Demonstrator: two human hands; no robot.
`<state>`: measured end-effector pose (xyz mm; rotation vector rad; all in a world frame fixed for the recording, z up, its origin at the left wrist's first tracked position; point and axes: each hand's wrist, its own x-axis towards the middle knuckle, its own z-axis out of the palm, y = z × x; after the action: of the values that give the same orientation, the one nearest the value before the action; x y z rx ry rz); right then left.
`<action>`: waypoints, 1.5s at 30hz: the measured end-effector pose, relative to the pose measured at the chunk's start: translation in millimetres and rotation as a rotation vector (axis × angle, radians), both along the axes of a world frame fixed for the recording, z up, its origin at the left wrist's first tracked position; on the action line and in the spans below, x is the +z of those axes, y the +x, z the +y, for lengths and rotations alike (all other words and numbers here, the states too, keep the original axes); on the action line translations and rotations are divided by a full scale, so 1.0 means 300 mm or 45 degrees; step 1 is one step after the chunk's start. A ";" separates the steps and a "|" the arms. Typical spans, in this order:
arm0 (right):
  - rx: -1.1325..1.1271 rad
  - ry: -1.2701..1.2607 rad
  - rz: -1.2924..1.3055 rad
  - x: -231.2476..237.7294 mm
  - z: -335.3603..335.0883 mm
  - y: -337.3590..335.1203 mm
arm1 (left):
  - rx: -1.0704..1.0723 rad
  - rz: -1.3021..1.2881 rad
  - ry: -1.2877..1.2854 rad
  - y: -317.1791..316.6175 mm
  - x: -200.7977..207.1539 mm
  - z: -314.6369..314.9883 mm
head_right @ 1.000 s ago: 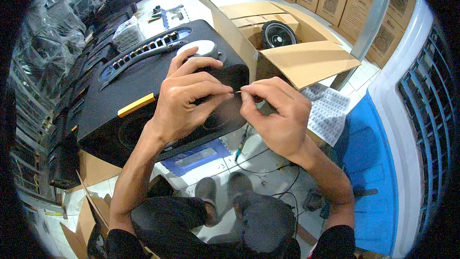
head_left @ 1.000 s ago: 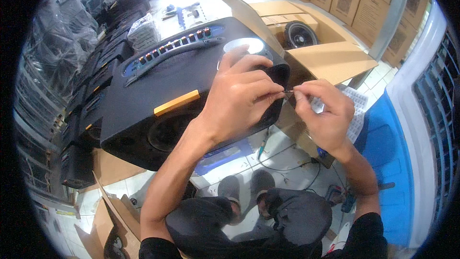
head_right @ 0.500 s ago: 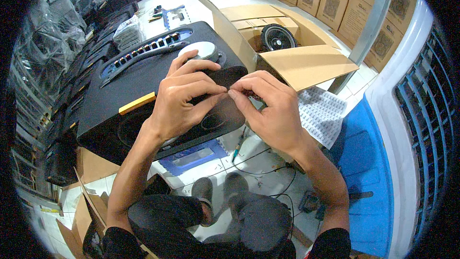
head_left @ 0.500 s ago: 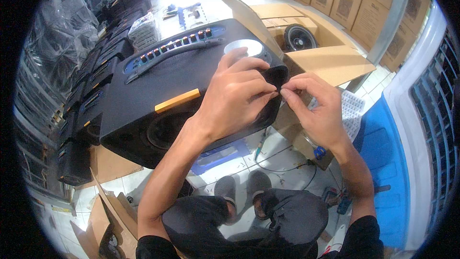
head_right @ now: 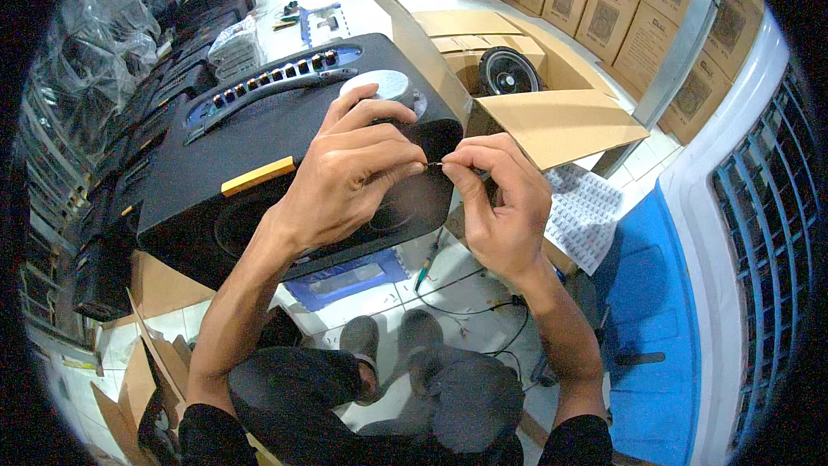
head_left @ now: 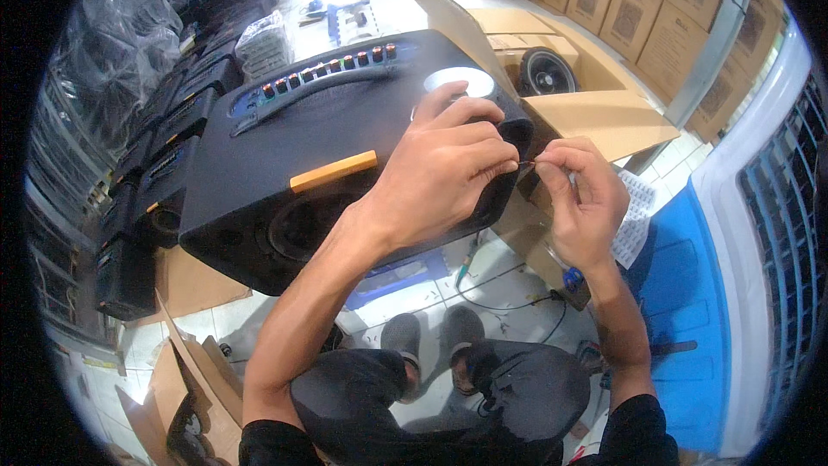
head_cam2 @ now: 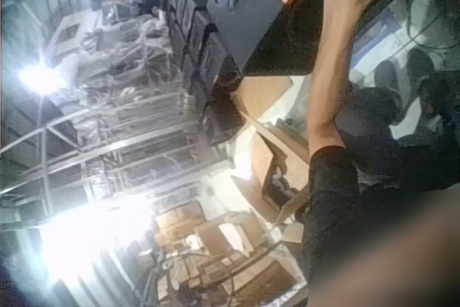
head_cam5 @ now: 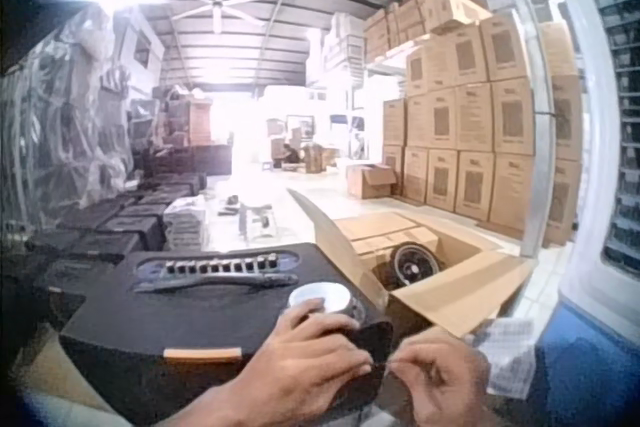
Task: The person sits on the floor and assembles a portable speaker by connecting wires to a tweeter, placing it into the speaker enclosure, and soldering the connections. The person uses a soldering iron and handles wires and a tweeter throughout the process.
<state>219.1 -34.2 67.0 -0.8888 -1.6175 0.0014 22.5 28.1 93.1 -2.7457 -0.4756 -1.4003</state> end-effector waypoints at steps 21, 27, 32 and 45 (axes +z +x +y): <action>-0.031 0.280 -0.528 0.047 0.023 0.108 | 0.026 0.106 0.041 -0.001 0.009 0.001; 0.071 -0.407 0.108 0.055 -0.030 0.071 | 0.050 0.091 0.018 0.000 -0.003 0.004; 0.194 -0.826 0.251 0.107 -0.033 0.049 | 0.072 0.117 0.019 0.002 0.001 0.004; 0.236 -0.700 0.068 0.094 -0.026 0.047 | 0.065 0.145 0.015 0.001 0.013 -0.006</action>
<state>233.1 -42.1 95.3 -1.1343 -1.6700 0.6194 22.7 26.2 96.9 -2.7638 -0.5256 -1.2236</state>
